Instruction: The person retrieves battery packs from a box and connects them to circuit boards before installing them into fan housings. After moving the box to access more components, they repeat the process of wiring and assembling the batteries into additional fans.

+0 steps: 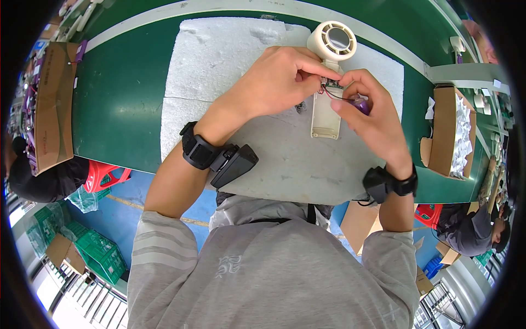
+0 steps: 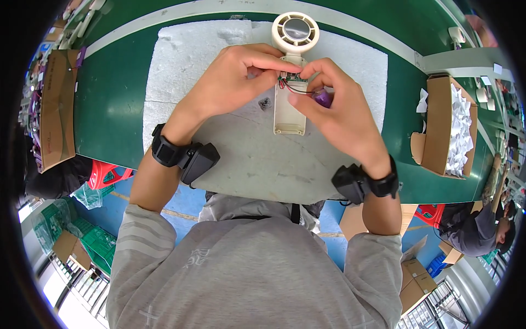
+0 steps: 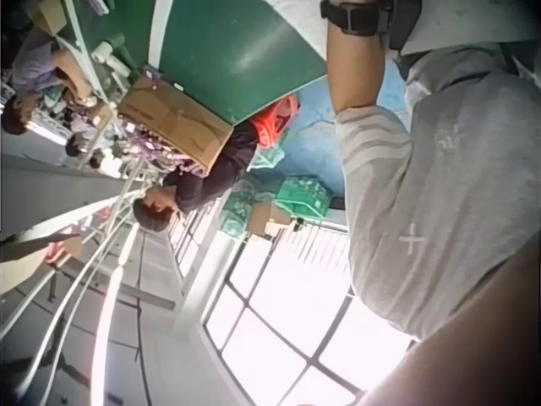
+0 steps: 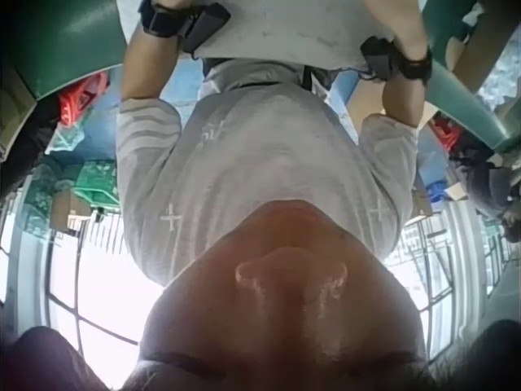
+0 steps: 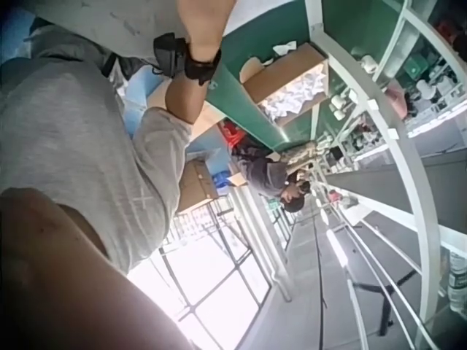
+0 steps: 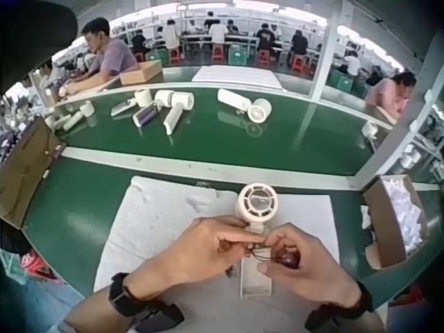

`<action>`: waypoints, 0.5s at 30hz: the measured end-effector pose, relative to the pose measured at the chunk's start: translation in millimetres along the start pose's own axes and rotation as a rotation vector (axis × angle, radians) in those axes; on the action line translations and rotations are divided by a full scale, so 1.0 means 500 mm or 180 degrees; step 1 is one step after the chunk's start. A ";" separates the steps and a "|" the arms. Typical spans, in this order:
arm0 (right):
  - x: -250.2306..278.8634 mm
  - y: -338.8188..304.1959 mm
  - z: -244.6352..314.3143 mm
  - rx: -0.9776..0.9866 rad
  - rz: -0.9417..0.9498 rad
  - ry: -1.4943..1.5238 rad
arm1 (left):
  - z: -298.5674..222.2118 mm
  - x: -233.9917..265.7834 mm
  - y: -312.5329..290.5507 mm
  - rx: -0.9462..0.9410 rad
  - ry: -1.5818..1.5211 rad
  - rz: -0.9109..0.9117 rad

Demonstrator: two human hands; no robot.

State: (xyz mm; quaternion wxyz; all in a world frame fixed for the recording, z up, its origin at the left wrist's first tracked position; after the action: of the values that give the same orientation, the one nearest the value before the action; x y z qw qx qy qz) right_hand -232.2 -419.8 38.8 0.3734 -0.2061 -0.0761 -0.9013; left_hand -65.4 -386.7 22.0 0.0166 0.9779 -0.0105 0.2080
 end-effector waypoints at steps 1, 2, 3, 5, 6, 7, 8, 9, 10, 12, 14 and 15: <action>-0.001 -0.003 0.001 -0.0192 0.0264 0.0389 | 0.000 0.003 -0.002 -0.0001 -0.0005 -0.0016; 0.009 -0.003 0.004 -0.0187 0.0275 0.0380 | 0.002 0.005 -0.005 0.0031 -0.0110 0.0050; 0.016 -0.006 0.005 -0.0221 0.0378 0.0640 | 0.003 0.007 -0.008 0.0060 -0.0216 0.0116; 0.021 -0.012 0.001 -0.0310 0.0558 0.1189 | 0.005 0.005 -0.009 0.0100 -0.0316 0.0207; 0.022 -0.012 0.001 -0.0313 0.0555 0.1192 | 0.006 0.004 -0.008 0.0150 -0.0406 0.0255; 0.022 -0.012 -0.001 -0.0400 0.0529 0.1407 | 0.006 0.004 -0.007 0.0198 -0.0496 0.0303; 0.023 -0.012 -0.002 -0.0486 0.0502 0.1621 | 0.007 0.004 -0.006 0.0245 -0.0585 0.0350; 0.022 -0.012 -0.005 -0.0575 0.0477 0.1840 | 0.008 0.003 -0.007 0.0248 -0.0585 0.0356; 0.025 -0.011 -0.003 -0.0577 0.0474 0.1843 | 0.012 0.003 -0.007 0.0296 -0.0645 0.0374; 0.043 -0.007 -0.002 -0.0742 0.0401 0.1291 | 0.017 0.002 -0.005 0.0388 -0.0761 0.0402; 0.055 -0.007 -0.010 -0.0817 0.0355 0.1009 | 0.018 -0.001 -0.003 0.0476 -0.0727 0.0379; 0.068 -0.006 -0.017 -0.0680 0.0212 0.0582 | 0.018 -0.004 -0.003 0.0561 -0.0698 0.0358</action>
State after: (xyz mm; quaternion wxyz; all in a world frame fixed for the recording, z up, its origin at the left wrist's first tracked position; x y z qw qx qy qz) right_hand -258.6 -442.0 45.6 0.3844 -0.1640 0.0616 -0.9064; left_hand -63.3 -385.5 12.8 -0.0822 0.9903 -0.0487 0.1008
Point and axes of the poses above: each hand's wrist, its own y-axis towards the middle knuckle, its own x-axis out of the back of the hand, z = x × y, the point moved 5 cm from there along y, towards the middle knuckle, and after that the axes turned 12 degrees about x, right-handed, at the moved point
